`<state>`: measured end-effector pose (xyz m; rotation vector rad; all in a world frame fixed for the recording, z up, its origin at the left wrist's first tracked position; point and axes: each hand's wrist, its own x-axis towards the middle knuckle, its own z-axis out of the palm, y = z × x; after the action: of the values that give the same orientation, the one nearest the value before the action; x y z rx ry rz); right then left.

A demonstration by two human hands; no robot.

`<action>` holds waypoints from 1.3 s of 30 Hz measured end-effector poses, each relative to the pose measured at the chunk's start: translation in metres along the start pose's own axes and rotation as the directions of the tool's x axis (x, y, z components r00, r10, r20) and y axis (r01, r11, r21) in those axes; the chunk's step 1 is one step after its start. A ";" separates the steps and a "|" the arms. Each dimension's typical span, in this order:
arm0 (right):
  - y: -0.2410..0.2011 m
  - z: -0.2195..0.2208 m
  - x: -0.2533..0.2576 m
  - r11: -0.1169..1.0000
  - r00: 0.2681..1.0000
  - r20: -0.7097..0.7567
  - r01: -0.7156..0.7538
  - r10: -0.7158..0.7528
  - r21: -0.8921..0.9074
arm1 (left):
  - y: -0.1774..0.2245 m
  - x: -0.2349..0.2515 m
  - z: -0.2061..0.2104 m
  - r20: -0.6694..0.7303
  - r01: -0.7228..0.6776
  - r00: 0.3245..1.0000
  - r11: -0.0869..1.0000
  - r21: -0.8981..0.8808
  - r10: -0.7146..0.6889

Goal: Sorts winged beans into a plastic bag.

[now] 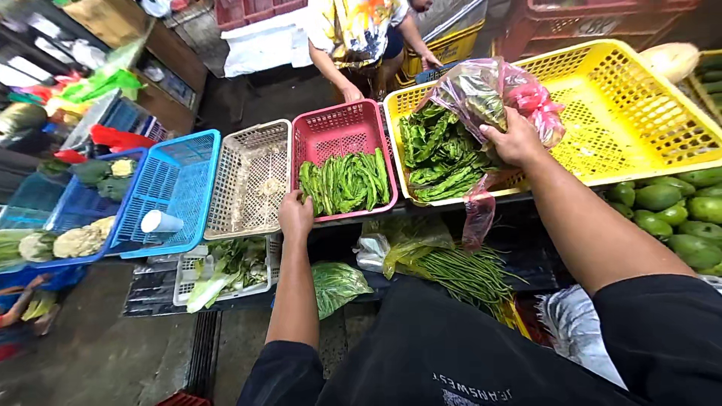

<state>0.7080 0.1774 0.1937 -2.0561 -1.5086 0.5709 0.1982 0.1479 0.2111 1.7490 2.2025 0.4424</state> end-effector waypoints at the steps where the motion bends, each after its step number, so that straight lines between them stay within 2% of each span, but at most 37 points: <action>1: 0.000 0.000 0.001 1.000 1.000 0.002 -0.008 0.008 0.010 | -0.001 0.008 0.003 0.016 0.015 1.000 1.000 0.005 -0.015; 5: 0.000 0.000 0.002 0.997 0.998 0.013 -0.055 0.055 0.050 | 0.000 0.025 0.018 0.122 0.001 0.992 1.000 0.022 -0.004; 7: 0.000 -0.001 0.002 0.997 0.998 0.017 -0.064 0.063 0.051 | -0.002 0.025 0.021 0.102 0.011 0.995 0.999 -0.048 -0.006; 10: -0.001 -0.002 0.002 0.997 0.999 0.012 -0.048 0.048 0.062 | -0.010 0.014 0.015 -0.100 -0.058 0.995 0.948 -0.312 0.028; 12: -0.002 -0.001 0.000 0.998 0.999 0.005 -0.033 0.033 0.056 | -0.020 -0.009 0.008 -0.271 -0.213 0.960 0.817 -0.535 0.072; 13: 0.000 -0.002 -0.001 0.998 1.000 0.004 -0.028 0.028 0.049 | -0.022 -0.027 0.007 -0.271 -0.259 0.958 0.702 -0.663 0.096; 14: 0.002 -0.005 0.000 0.999 1.000 0.005 -0.022 0.021 0.041 | -0.024 -0.049 0.007 -0.194 -0.240 0.971 0.578 -0.780 0.141; 15: 0.003 -0.007 0.001 0.999 1.000 0.008 -0.010 0.009 0.038 | -0.029 -0.072 0.008 -0.051 -0.152 0.976 0.490 -0.858 0.212; 16: 0.002 -0.007 0.000 0.999 1.000 0.011 0.001 -0.002 0.034 | -0.039 -0.094 0.013 0.131 -0.015 0.952 0.469 -0.883 0.277; 17: 0.002 -0.006 -0.001 1.000 1.000 0.020 0.011 -0.011 0.026 | -0.053 -0.115 0.022 0.310 0.130 0.902 0.497 -0.858 0.300; 18: 0.002 -0.007 -0.003 1.000 0.999 0.036 0.012 -0.013 0.018 | -0.070 -0.133 0.035 0.448 0.248 0.856 0.555 -0.794 0.258; 19: 0.001 -0.008 -0.003 1.000 0.998 0.056 0.007 -0.008 0.013 | -0.091 -0.148 0.048 0.525 0.338 0.841 0.635 -0.695 0.128; 20: 0.000 -0.009 -0.002 1.000 0.997 0.082 -0.004 0.004 0.003 | -0.117 -0.161 0.056 0.543 0.433 0.837 0.691 -0.579 -0.069; 21: -0.003 -0.010 -0.002 1.000 0.994 0.112 -0.020 0.020 -0.006 | -0.143 -0.172 0.057 0.504 0.545 0.815 0.674 -0.499 -0.286; 22: -0.008 -0.012 -0.003 0.999 0.989 0.141 -0.032 0.032 -0.008 | -0.166 -0.179 0.052 0.409 0.628 0.778 0.599 -0.497 -0.476; 23: -0.012 -0.016 -0.003 0.999 0.985 0.165 -0.043 0.043 -0.004 | -0.182 -0.178 0.041 0.300 0.646 0.741 0.514 -0.564 -0.601; 25: -0.009 -0.030 0.001 0.999 0.980 0.194 -0.051 0.053 -0.015 | -0.191 -0.151 0.010 0.181 0.605 0.687 0.415 -0.679 -0.704; 26: -0.003 -0.034 0.006 0.999 0.978 0.206 -0.042 0.045 -0.019 | -0.189 -0.134 -0.004 0.138 0.585 0.681 0.420 -0.694 -0.719; 27: 0.004 -0.037 0.011 0.999 0.975 0.218 -0.031 0.033 -0.016 | -0.178 -0.121 -0.013 0.093 0.559 0.697 0.457 -0.692 -0.711; 29: 0.013 -0.040 0.019 1.000 0.972 0.235 0.003 -0.002 -0.003 | -0.121 -0.110 -0.019 -0.002 0.451 0.799 0.601 -0.660 -0.601; 31: 0.014 -0.044 0.021 0.999 0.971 0.238 0.010 -0.020 0.041 | -0.030 -0.113 -0.006 -0.040 0.252 0.935 0.739 -0.625 -0.352; 32: 0.016 -0.044 0.021 0.998 0.972 0.233 0.004 -0.020 0.069 | 0.015 -0.116 0.009 -0.029 0.133 0.981 0.775 -0.617 -0.192; 33: 0.019 -0.043 0.022 0.996 0.975 0.223 0.001 -0.022 0.092 | 0.057 -0.116 0.029 -0.010 0.024 0.999 0.784 -0.620 -0.038; 35: 0.024 -0.041 0.024 0.993 0.978 0.208 0.008 -0.032 0.118 | 0.134 -0.106 0.074 0.014 -0.136 0.982 0.765 -0.630 0.186; 37: 0.025 -0.041 0.026 0.993 0.977 0.208 0.019 -0.044 0.120 | 0.199 -0.082 0.113 0.033 -0.209 0.959 0.781 -0.589 0.281; 39: 0.024 -0.044 0.025 0.993 0.971 0.236 0.010 -0.038 0.116 | 0.248 -0.052 0.141 0.048 -0.226 0.958 0.853 -0.471 0.281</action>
<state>0.7597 0.1884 0.2118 -1.9342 -1.5913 0.9004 0.4868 0.1579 0.1873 1.7411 1.6121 0.8281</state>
